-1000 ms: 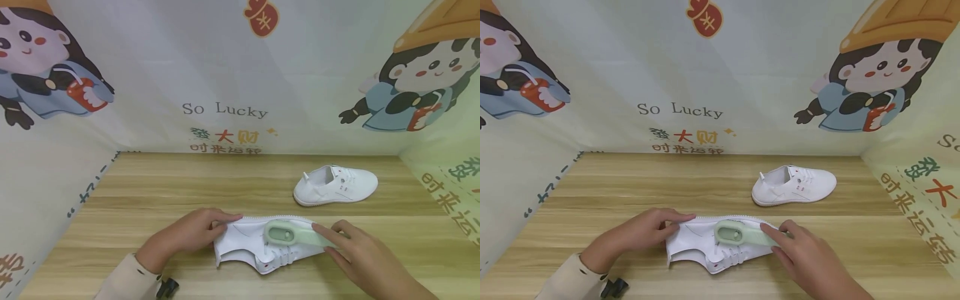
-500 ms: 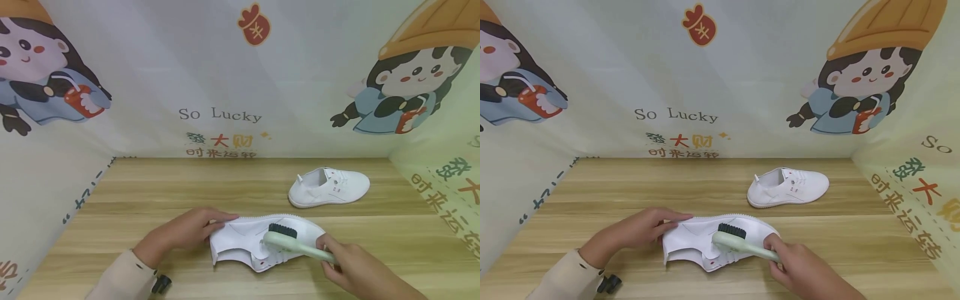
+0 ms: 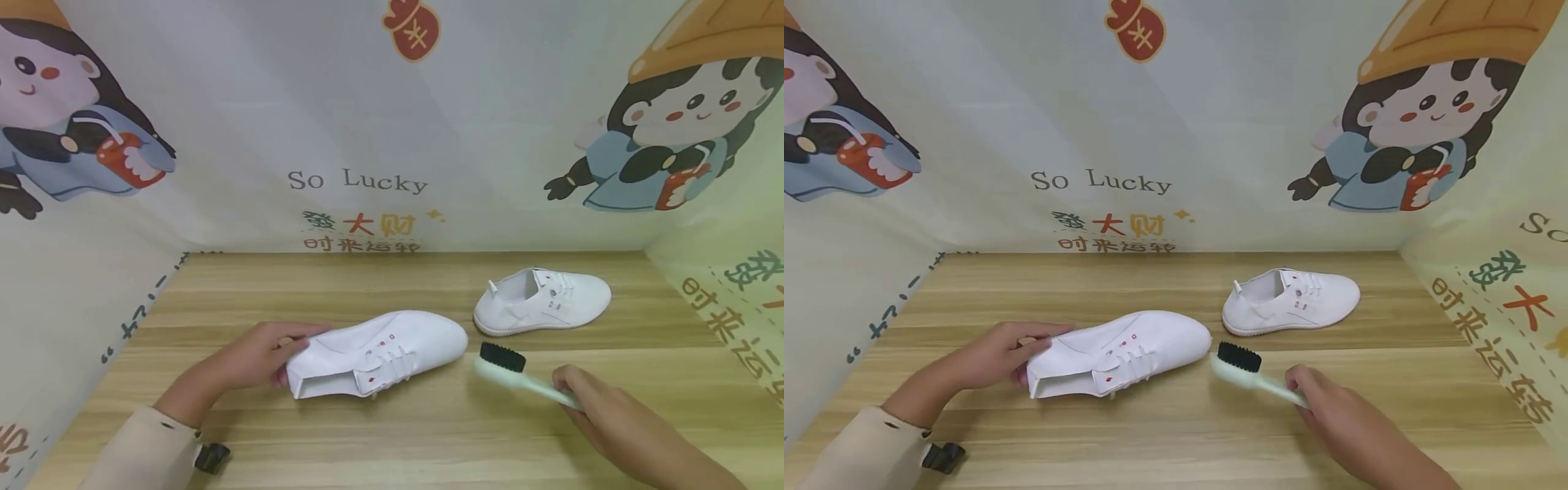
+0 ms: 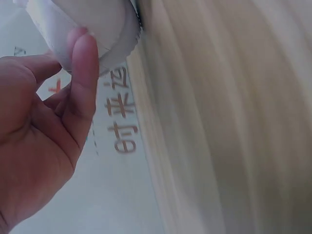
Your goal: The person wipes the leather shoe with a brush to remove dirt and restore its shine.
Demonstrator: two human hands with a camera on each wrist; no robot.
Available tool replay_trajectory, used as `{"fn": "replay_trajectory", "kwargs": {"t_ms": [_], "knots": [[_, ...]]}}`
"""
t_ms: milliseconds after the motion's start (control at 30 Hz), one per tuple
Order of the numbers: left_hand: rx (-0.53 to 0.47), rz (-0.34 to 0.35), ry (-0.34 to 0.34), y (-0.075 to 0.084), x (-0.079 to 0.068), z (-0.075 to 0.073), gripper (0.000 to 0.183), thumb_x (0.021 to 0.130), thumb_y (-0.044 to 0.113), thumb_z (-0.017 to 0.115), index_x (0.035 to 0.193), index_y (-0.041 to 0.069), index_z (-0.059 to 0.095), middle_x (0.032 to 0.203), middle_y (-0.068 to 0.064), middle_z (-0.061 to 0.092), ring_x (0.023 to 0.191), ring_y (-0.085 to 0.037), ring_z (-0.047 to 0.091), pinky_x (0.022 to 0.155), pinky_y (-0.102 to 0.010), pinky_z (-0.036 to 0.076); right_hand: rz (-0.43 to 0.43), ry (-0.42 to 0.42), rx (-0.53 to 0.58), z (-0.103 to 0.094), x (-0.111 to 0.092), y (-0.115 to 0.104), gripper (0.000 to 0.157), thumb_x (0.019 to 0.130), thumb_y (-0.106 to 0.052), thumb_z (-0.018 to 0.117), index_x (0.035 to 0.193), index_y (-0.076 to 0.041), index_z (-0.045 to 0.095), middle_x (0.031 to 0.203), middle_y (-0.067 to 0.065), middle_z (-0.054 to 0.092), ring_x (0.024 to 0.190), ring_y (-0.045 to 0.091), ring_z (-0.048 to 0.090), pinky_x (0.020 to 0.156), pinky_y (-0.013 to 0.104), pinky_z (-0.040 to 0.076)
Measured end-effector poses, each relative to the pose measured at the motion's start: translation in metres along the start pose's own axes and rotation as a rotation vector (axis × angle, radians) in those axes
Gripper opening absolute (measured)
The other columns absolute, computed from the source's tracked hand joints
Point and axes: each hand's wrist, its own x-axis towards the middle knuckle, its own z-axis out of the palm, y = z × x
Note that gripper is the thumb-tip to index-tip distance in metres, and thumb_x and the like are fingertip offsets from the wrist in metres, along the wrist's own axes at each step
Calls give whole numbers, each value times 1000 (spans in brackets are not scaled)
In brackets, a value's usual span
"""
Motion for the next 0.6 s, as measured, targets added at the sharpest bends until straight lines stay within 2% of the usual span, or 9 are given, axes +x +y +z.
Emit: {"fn": "replay_trajectory", "kwargs": {"t_ms": [133, 300, 400, 533, 600], "knots": [[-72, -38, 12, -11, -4, -8, 40, 105, 15, 51, 143, 22, 56, 123, -22, 64, 55, -17, 61, 51, -35, 56, 51, -59, 6, 3, -1, 4, 47, 77, 0, 81, 109, -16, 51, 88, -10, 58, 74, -4, 48, 58, 22, 50], [-154, -86, 34, -22, 0, -15, 41, 105, 14, 51, 145, 19, 54, 117, -22, 64, 57, -20, 62, 54, -37, 57, 174, -172, 55, 5, -2, 7, 32, 90, -8, 71, 112, -18, 49, 83, -11, 52, 68, -4, 43, 54, 22, 44], [-191, -134, 63, -28, 2, -20, 41, 105, 13, 49, 146, 15, 52, 104, -21, 66, 60, -21, 63, 57, -36, 58, 222, -214, 78, 7, -1, 8, 27, 95, -11, 66, 114, -17, 48, 82, -10, 49, 65, -3, 41, 52, 21, 41], [-218, -189, 117, -33, 2, -25, 41, 106, 14, 46, 147, 11, 49, 92, -18, 64, 63, -21, 63, 59, -35, 59, 228, -210, 68, 9, -2, 9, 29, 95, -10, 66, 115, -15, 47, 82, -8, 47, 63, -3, 39, 51, 21, 41], [-221, -210, 146, -35, 3, -28, 41, 107, 16, 45, 147, 11, 49, 92, -19, 63, 64, -21, 63, 60, -35, 59, 228, -197, 58, 10, -2, 10, 30, 94, -9, 67, 116, -15, 48, 83, -7, 48, 62, -2, 40, 50, 21, 41]]}}
